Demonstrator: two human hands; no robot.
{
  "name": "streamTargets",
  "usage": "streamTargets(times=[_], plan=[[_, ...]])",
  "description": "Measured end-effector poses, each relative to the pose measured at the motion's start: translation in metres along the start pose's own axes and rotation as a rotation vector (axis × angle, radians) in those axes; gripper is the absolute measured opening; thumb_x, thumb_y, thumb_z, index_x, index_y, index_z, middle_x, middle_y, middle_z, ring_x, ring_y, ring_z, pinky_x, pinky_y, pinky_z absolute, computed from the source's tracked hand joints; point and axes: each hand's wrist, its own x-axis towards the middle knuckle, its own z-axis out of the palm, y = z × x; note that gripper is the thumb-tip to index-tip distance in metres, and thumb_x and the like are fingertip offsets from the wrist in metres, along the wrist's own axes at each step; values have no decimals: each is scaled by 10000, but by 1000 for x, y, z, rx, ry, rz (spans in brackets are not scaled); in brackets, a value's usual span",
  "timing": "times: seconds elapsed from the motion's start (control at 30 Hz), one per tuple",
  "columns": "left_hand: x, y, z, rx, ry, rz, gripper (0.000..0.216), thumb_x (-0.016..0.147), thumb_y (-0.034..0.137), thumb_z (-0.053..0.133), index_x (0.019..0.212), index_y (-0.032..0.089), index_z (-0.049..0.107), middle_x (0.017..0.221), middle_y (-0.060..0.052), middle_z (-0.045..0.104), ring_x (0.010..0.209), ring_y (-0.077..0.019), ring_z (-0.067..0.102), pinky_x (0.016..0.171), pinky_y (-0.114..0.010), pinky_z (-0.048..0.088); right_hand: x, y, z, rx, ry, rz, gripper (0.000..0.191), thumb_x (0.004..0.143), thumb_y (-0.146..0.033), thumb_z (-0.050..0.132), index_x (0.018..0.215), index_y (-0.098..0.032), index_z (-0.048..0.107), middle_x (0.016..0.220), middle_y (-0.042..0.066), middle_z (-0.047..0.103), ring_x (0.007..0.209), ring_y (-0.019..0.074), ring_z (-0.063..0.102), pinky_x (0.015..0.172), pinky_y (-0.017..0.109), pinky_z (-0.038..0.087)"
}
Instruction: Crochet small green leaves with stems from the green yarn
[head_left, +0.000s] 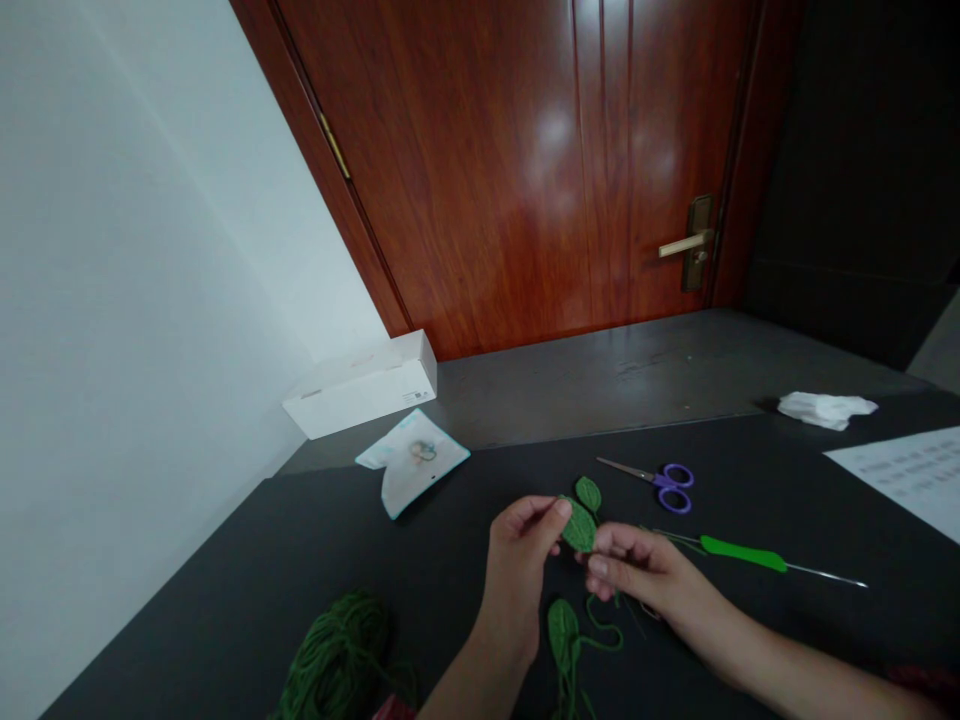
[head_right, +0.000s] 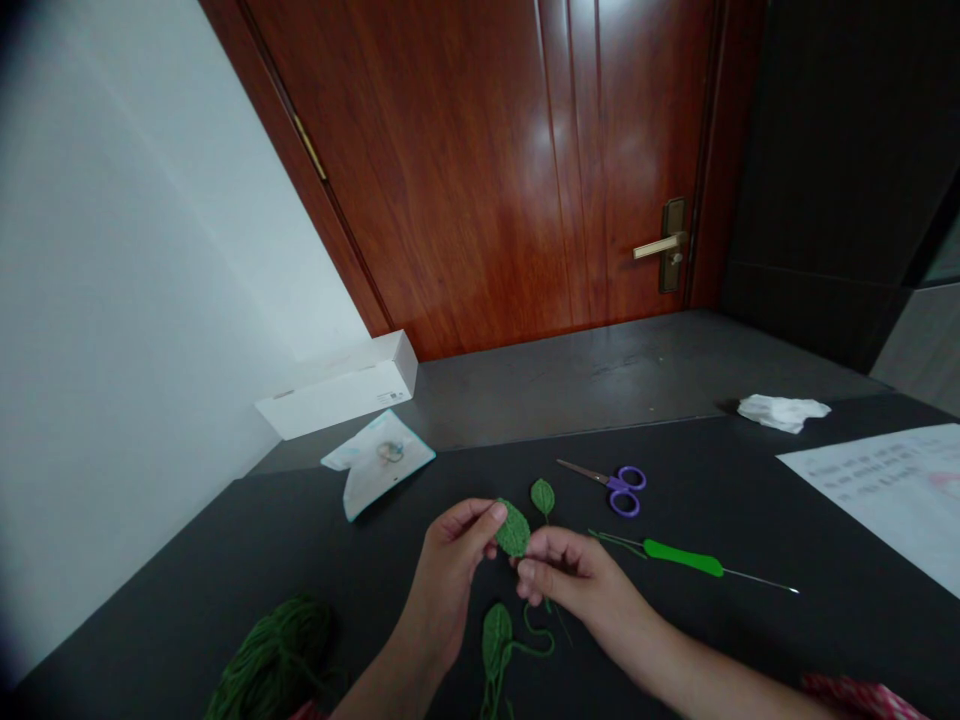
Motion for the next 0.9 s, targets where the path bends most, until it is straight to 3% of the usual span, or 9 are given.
streamTargets(times=[0.2, 0.9], plan=[[1, 1, 0, -2, -13, 4, 174, 752, 308, 652, 713, 140, 675, 616, 11, 571, 589, -109, 454, 575, -237, 377, 0, -11, 1, 28, 44, 30, 256, 773, -413, 671, 684, -175, 646, 559, -23, 582, 507, 114, 490, 536, 240, 390], [-1, 10, 0, 108, -19, 32, 170, 723, 304, 668, 682, 143, 704, 556, 12, 577, 584, -132, 448, 585, -249, 364, -3, -4, -1, 168, 43, 37, 234, 814, -348, 639, 671, -163, 657, 586, -11, 602, 536, 124, 484, 562, 246, 359]])
